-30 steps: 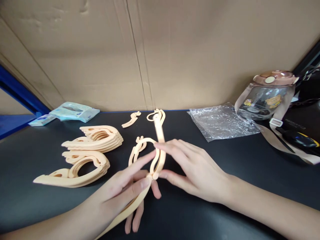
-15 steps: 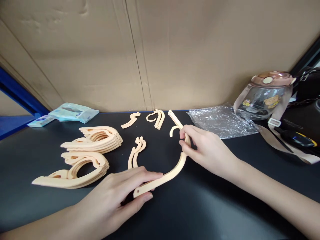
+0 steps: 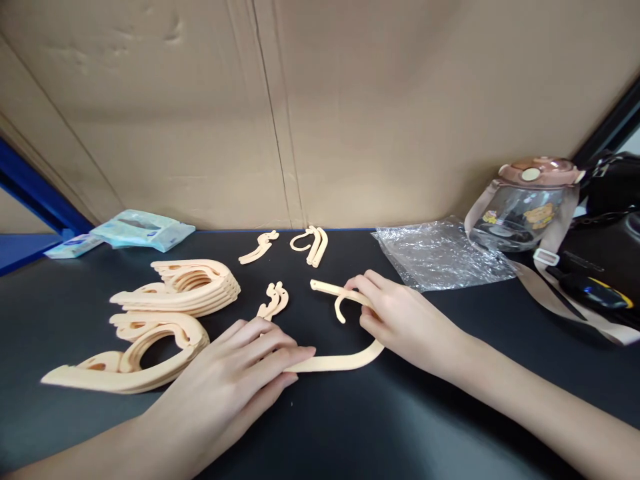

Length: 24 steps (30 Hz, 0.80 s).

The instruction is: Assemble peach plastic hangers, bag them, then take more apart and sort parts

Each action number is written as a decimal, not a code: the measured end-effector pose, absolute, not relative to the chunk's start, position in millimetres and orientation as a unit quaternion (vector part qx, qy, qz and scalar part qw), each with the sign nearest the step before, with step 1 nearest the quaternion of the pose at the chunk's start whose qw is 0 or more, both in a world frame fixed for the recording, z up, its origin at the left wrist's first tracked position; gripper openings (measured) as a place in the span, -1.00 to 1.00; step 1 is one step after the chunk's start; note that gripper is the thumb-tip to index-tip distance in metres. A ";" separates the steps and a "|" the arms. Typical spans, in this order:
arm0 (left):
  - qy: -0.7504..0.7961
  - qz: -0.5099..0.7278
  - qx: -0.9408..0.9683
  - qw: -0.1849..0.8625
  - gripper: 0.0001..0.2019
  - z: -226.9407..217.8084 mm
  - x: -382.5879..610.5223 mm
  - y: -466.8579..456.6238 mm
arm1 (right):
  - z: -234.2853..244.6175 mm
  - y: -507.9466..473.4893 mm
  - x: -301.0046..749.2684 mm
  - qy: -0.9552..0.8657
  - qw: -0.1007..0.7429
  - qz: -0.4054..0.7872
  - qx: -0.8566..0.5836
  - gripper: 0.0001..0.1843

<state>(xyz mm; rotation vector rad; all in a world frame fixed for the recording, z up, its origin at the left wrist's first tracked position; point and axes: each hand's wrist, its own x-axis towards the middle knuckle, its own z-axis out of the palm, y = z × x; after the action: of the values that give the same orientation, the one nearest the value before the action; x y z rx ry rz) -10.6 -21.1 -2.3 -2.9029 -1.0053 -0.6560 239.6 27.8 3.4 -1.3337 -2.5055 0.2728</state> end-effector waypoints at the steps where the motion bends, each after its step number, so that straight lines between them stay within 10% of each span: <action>1: -0.320 -0.211 -0.924 -0.009 -0.76 -3.8 -11.0 -19.8 | 2.8 28.2 239.6 -0.873 0.147 0.091 -0.457 -0.67; 11: -0.338 -0.212 -0.913 -0.082 -0.79 -2.3 -14.3 -18.2 | -5.4 36.8 246.7 -0.882 0.181 -0.006 -0.435 -0.78; 24: -0.374 -0.094 -0.881 0.273 -0.61 -16.5 -38.5 -16.4 | -1.6 31.9 246.0 -0.906 0.219 -0.044 -0.359 -0.79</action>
<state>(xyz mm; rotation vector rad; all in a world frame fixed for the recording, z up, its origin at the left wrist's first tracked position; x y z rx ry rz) -38.5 -16.4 -16.5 -2.3708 -1.0067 -0.2527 246.0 31.9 -1.6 -0.9945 -2.5066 -0.1205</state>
